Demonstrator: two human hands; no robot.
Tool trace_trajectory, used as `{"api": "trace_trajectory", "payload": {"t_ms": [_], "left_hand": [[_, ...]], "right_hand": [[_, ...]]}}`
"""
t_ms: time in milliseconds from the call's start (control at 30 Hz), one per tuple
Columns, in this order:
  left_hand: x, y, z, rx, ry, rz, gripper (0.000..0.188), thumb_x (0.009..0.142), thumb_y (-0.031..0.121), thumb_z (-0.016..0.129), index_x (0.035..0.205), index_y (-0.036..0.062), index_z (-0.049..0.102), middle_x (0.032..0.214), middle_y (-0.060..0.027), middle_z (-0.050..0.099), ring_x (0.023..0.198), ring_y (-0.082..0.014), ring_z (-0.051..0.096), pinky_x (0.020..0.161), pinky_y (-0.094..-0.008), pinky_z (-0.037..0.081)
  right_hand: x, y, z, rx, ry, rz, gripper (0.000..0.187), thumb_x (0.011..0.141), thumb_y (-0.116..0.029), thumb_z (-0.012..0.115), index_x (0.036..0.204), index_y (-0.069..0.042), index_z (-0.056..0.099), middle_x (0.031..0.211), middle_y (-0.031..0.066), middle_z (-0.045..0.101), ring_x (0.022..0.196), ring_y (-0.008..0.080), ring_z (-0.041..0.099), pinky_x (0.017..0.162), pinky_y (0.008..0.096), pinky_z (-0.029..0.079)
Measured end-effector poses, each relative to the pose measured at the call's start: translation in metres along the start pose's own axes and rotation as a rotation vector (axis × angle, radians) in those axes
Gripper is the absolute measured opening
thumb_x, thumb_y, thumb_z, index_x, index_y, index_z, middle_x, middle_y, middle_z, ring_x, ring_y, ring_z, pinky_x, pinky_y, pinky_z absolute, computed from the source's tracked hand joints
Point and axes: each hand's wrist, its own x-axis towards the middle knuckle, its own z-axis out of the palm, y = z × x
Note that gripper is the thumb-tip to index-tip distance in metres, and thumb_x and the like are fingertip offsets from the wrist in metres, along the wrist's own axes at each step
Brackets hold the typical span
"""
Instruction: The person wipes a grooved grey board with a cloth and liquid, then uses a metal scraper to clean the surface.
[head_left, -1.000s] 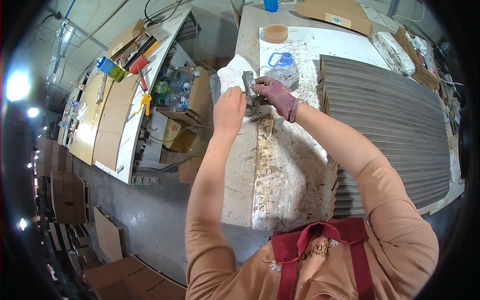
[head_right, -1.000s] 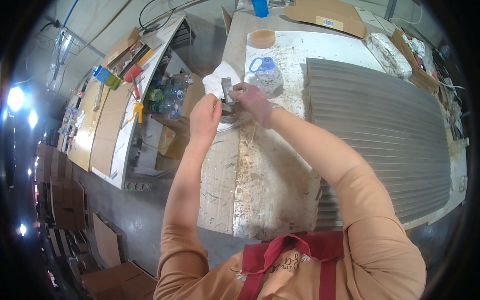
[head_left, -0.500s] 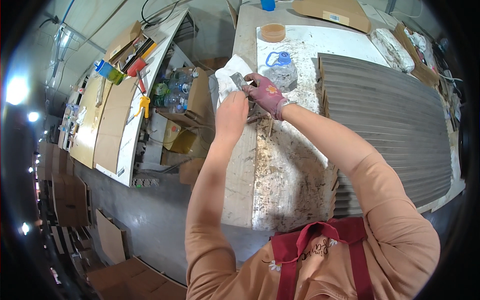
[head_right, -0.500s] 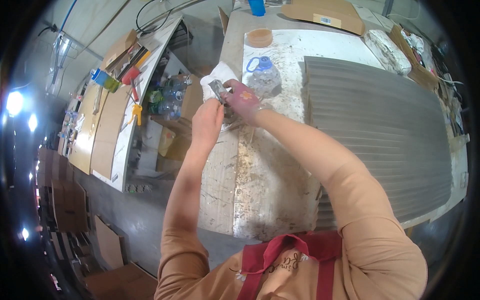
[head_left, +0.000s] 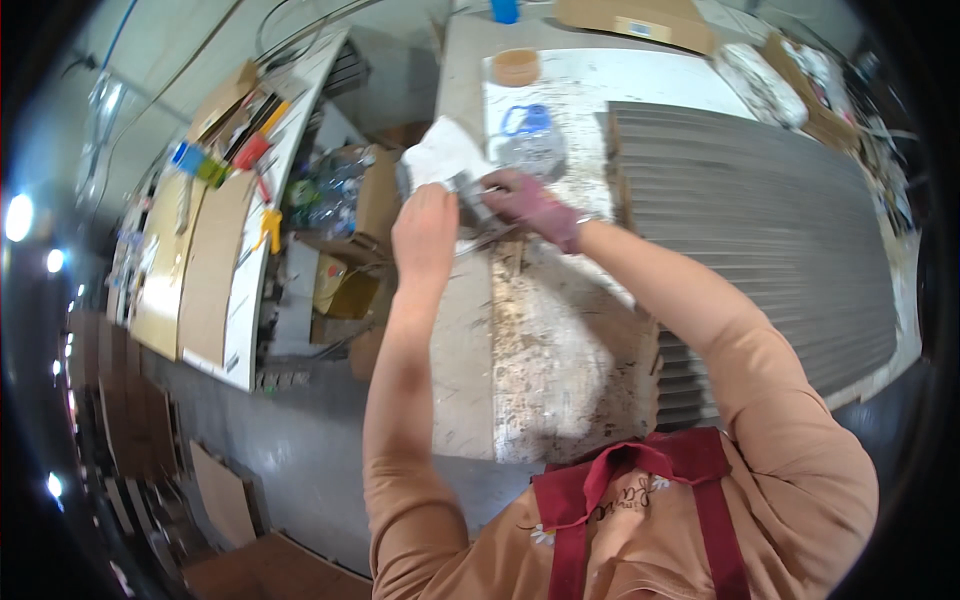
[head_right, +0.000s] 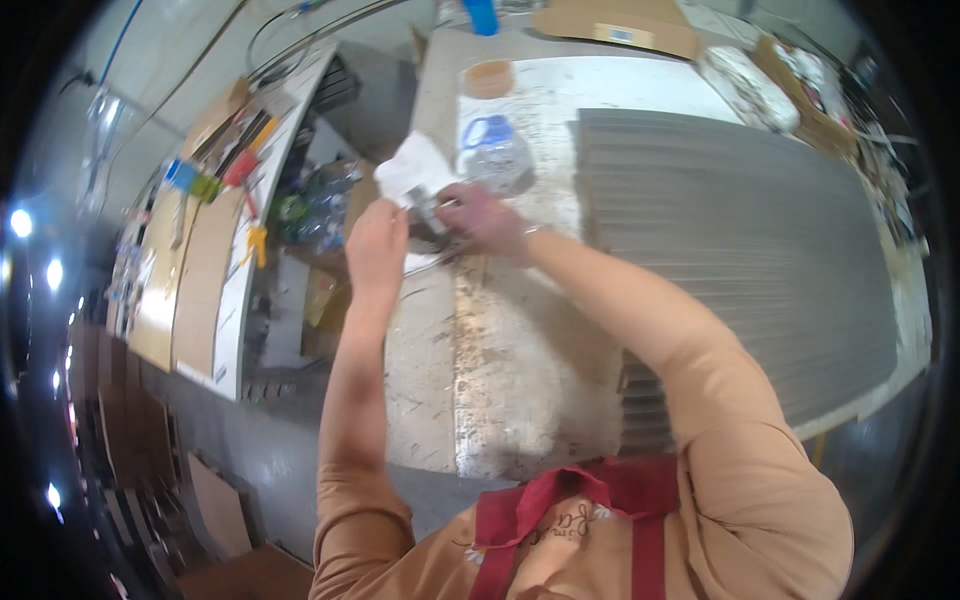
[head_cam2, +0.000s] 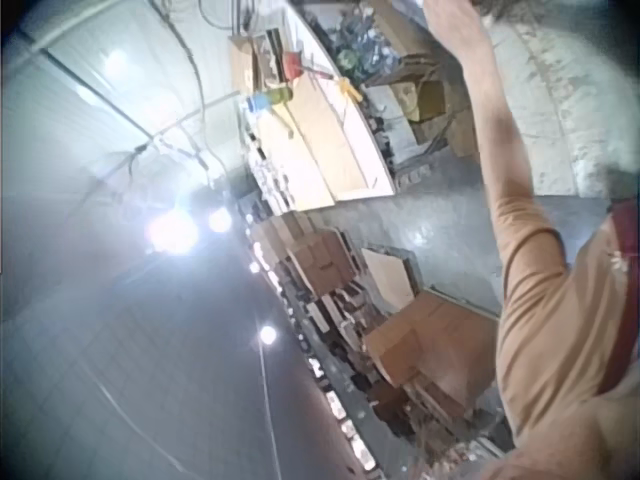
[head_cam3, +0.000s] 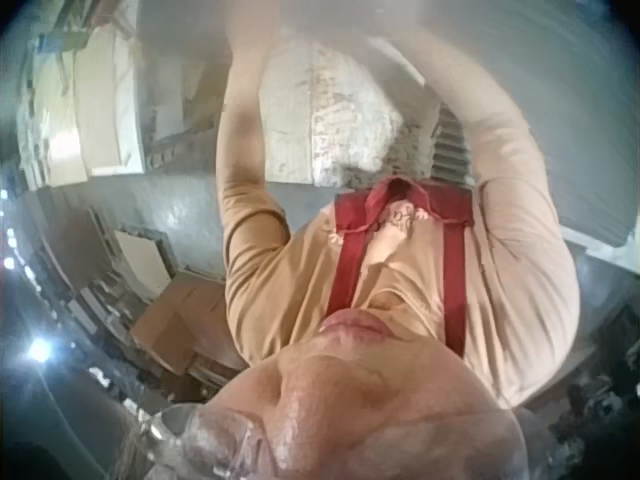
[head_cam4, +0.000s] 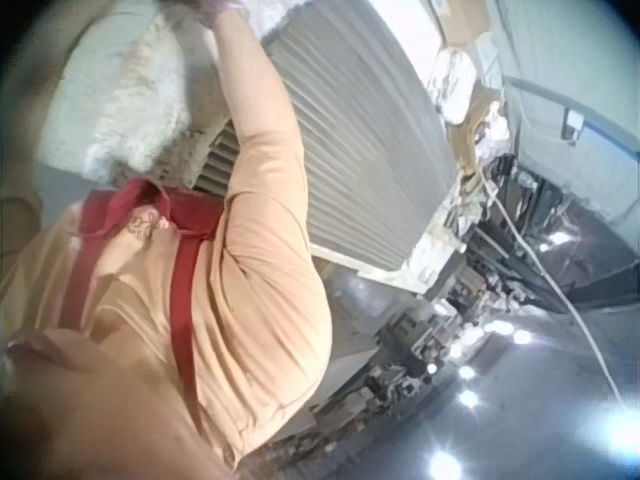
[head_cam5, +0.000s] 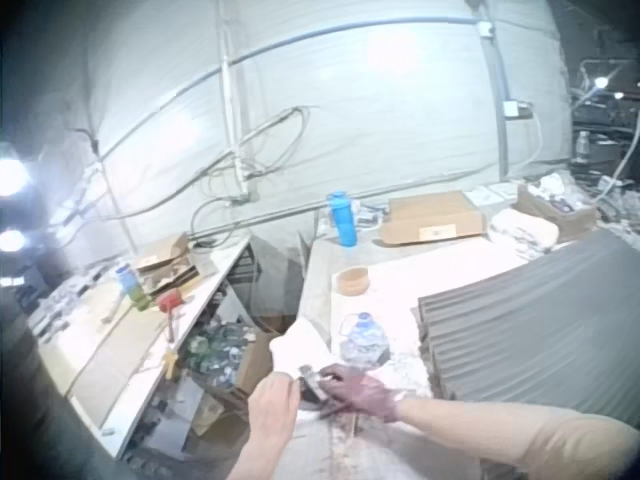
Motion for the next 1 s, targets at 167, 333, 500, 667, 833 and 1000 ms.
{"api": "trace_trajectory", "payload": {"t_ms": [167, 333, 500, 667, 833, 1000], "left_hand": [[-0.016, -0.010, 0.005, 0.036, -0.110, 0.022, 0.008, 0.088, 0.010, 0.057, 0.085, 0.0036, 0.054, 0.081, -0.0171, 0.056, 0.079, -0.0363, 0.056, 0.067, -0.0456, 0.044], [-0.008, 0.002, 0.012, 0.057, -0.112, -0.052, 0.011, 0.088, 0.012, 0.058, 0.084, 0.0027, 0.053, 0.080, -0.0176, 0.056, 0.079, -0.0380, 0.055, 0.067, -0.0452, 0.043], [-0.015, -0.002, 0.016, 0.022, -0.116, -0.098, 0.013, 0.088, 0.014, 0.058, 0.084, 0.0029, 0.053, 0.081, -0.0168, 0.057, 0.080, -0.0374, 0.056, 0.067, -0.0455, 0.043], [-0.020, -0.004, 0.014, 0.038, -0.097, -0.077, 0.010, 0.088, 0.014, 0.059, 0.086, 0.0052, 0.056, 0.083, -0.0135, 0.059, 0.081, -0.0341, 0.057, 0.068, -0.0434, 0.044], [-0.023, -0.007, -0.001, 0.052, -0.057, -0.041, 0.007, 0.087, 0.013, 0.059, 0.085, 0.0057, 0.057, 0.085, -0.0108, 0.058, 0.080, -0.0314, 0.056, 0.069, -0.0408, 0.045], [-0.014, 0.001, 0.002, -0.002, -0.016, 0.042, 0.008, 0.086, 0.012, 0.059, 0.084, 0.0052, 0.057, 0.084, -0.0118, 0.057, 0.079, -0.0320, 0.055, 0.069, -0.0415, 0.044]], "right_hand": [[0.021, -0.044, 0.025, 0.157, 0.132, 0.423, 0.040, 0.089, -0.031, 0.056, 0.116, -0.001, 0.058, 0.110, 0.0201, 0.061, 0.104, 0.0299, 0.058, 0.092, 0.0365, 0.044], [0.003, -0.011, -0.022, 1.444, 0.019, 0.541, 0.037, 0.094, -0.023, 0.053, 0.119, 0.004, 0.052, 0.099, 0.0112, 0.062, 0.083, 0.0211, 0.062, 0.074, 0.0320, 0.052], [-0.048, -0.051, -0.075, 1.713, 0.027, 0.651, 0.029, 0.094, -0.020, 0.055, 0.114, 0.001, 0.052, 0.100, 0.0141, 0.060, 0.079, 0.0207, 0.061, 0.067, 0.0372, 0.056], [-0.063, -0.067, -0.078, 1.541, 0.102, 0.725, 0.030, 0.095, -0.020, 0.053, 0.119, -0.001, 0.049, 0.102, 0.0138, 0.061, 0.080, 0.0210, 0.062, 0.070, 0.0355, 0.056], [-0.050, -0.071, -0.047, 1.172, 0.120, 0.719, 0.033, 0.096, -0.025, 0.052, 0.119, -0.002, 0.052, 0.103, 0.0110, 0.061, 0.081, 0.0171, 0.060, 0.072, 0.0296, 0.053], [-0.023, -0.066, -0.006, 0.469, 0.106, 0.577, 0.038, 0.091, -0.026, 0.056, 0.118, 0.001, 0.056, 0.101, 0.0123, 0.063, 0.088, 0.0185, 0.059, 0.078, 0.0318, 0.049]]}}
